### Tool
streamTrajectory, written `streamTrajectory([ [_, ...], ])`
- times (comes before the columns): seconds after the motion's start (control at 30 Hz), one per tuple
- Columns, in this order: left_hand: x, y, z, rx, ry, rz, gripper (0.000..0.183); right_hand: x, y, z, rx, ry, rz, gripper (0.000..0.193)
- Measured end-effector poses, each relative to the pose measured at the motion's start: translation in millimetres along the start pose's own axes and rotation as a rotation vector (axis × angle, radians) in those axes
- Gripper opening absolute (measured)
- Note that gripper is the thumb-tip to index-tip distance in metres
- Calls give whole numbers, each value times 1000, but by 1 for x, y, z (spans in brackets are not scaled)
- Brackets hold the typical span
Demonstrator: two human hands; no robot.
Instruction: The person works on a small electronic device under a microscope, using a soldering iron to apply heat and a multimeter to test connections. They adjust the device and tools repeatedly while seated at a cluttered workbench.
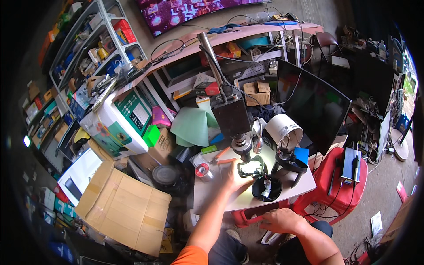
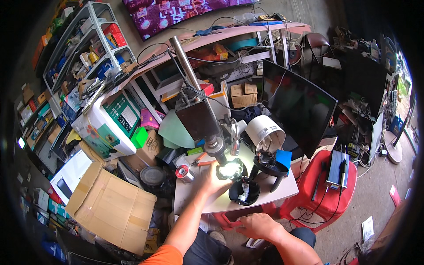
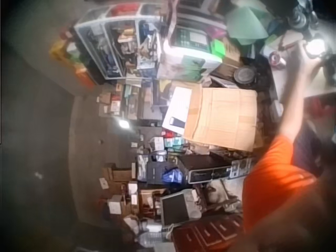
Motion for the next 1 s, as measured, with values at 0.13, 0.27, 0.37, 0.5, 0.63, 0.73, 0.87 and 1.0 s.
streamTrajectory([
  [0.13,-3,-7,2,-25,6,20,86,3,-4,2,-3,8,-18,46],
  [0.27,-4,-7,-1,26,-21,-57,86,4,0,2,-32,-28,-34,47],
  [0.37,-10,-15,1,-119,41,-15,86,8,-5,9,16,-34,-49,37],
  [0.5,1,-3,2,-47,5,-7,86,2,-7,3,28,-35,3,37],
  [0.63,4,6,4,40,-20,-33,87,-6,0,0,89,15,51,38],
  [0.73,7,17,1,33,-20,-61,84,0,-3,5,58,-3,36,38],
  [0.87,5,12,5,66,-35,-27,81,-3,-3,3,62,-10,61,39],
  [1.0,4,9,4,51,-29,-33,85,-5,0,3,85,16,26,40],
])
Point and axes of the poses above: each hand's wrist, its own z-axis towards the middle knuckle, its own x-axis out of the palm, y = z × x, the point moved 2 cm from there along z, towards the middle knuckle, and after that the axes turned 9 degrees about y, right-handed, at the moved point
